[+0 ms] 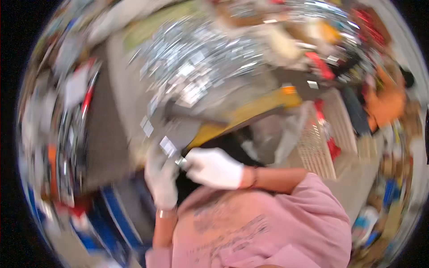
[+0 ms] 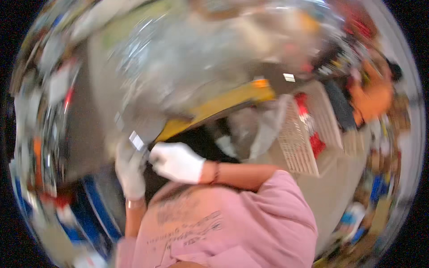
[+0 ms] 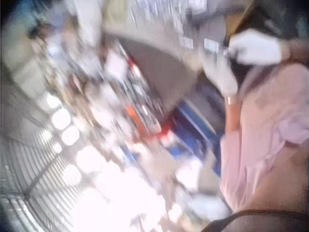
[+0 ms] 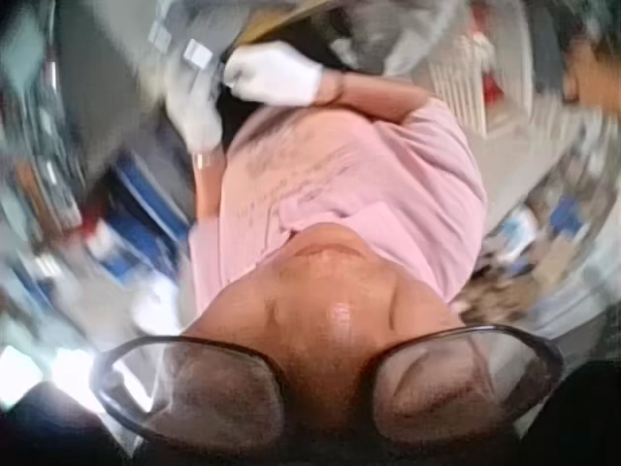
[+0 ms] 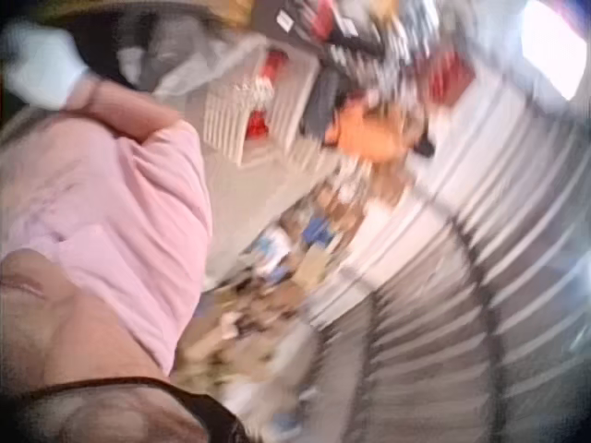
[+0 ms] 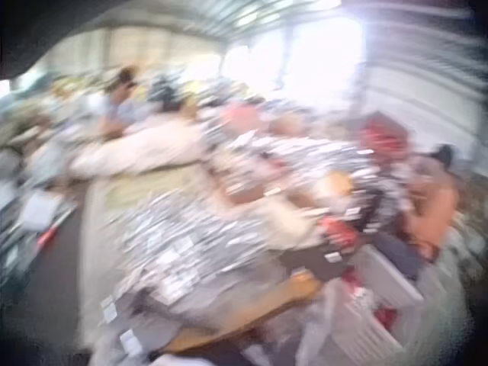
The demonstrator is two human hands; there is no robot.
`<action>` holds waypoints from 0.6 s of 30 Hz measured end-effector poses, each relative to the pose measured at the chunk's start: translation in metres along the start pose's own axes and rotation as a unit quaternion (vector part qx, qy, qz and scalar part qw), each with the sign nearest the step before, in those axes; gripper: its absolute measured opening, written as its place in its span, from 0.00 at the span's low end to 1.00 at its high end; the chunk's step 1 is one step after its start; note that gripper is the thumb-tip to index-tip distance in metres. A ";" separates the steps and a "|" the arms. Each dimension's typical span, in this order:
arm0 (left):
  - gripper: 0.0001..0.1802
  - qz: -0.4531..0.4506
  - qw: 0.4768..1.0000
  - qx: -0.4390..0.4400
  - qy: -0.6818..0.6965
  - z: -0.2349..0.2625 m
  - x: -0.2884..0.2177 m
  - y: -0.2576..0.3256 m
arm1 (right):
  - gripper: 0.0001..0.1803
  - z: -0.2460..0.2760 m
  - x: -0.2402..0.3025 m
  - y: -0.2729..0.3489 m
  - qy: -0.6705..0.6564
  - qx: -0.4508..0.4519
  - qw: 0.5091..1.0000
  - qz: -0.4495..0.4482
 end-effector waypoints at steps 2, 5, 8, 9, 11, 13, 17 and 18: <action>0.34 -0.179 0.978 -0.010 -0.104 0.014 -0.002 0.000 | 0.11 -0.010 0.002 0.000 -0.038 0.047 0.997 -0.038; 0.24 -0.115 0.992 0.003 -0.059 0.022 -0.007 0.002 | 0.12 0.066 0.023 0.010 -0.057 -0.130 0.987 0.071; 0.31 -0.102 0.994 0.015 0.024 0.033 -0.007 -0.007 | 0.18 0.202 -0.031 0.048 -0.062 -0.389 0.919 -0.023; 0.32 -0.102 0.994 0.006 0.034 0.040 -0.006 -0.009 | 0.27 0.239 0.019 0.075 -0.060 -0.510 0.858 -0.010; 0.32 -0.110 0.993 0.015 0.027 0.042 -0.016 -0.009 | 0.40 0.308 0.009 0.132 -0.071 -0.689 0.715 0.094; 0.32 -0.098 0.995 -0.009 0.025 0.057 -0.014 -0.011 | 0.42 0.335 0.017 0.162 -0.061 -0.756 0.636 0.143; 0.32 -0.079 0.984 -0.132 0.086 0.125 0.009 0.002 | 0.30 0.279 0.034 0.082 -0.043 -0.625 0.768 0.133; 0.32 -0.074 0.981 -0.141 0.113 0.134 0.009 0.008 | 0.26 0.251 0.035 0.056 -0.054 -0.563 0.821 0.086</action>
Point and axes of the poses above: each hand's wrist, its own y-axis away from the middle knuckle, its own z-axis out of the back of the hand, x = y × z, the point moved 5 cm from there along -y, towards the middle knuckle, and after that the axes turned 2 degrees about -y, right-handed, at the moved point
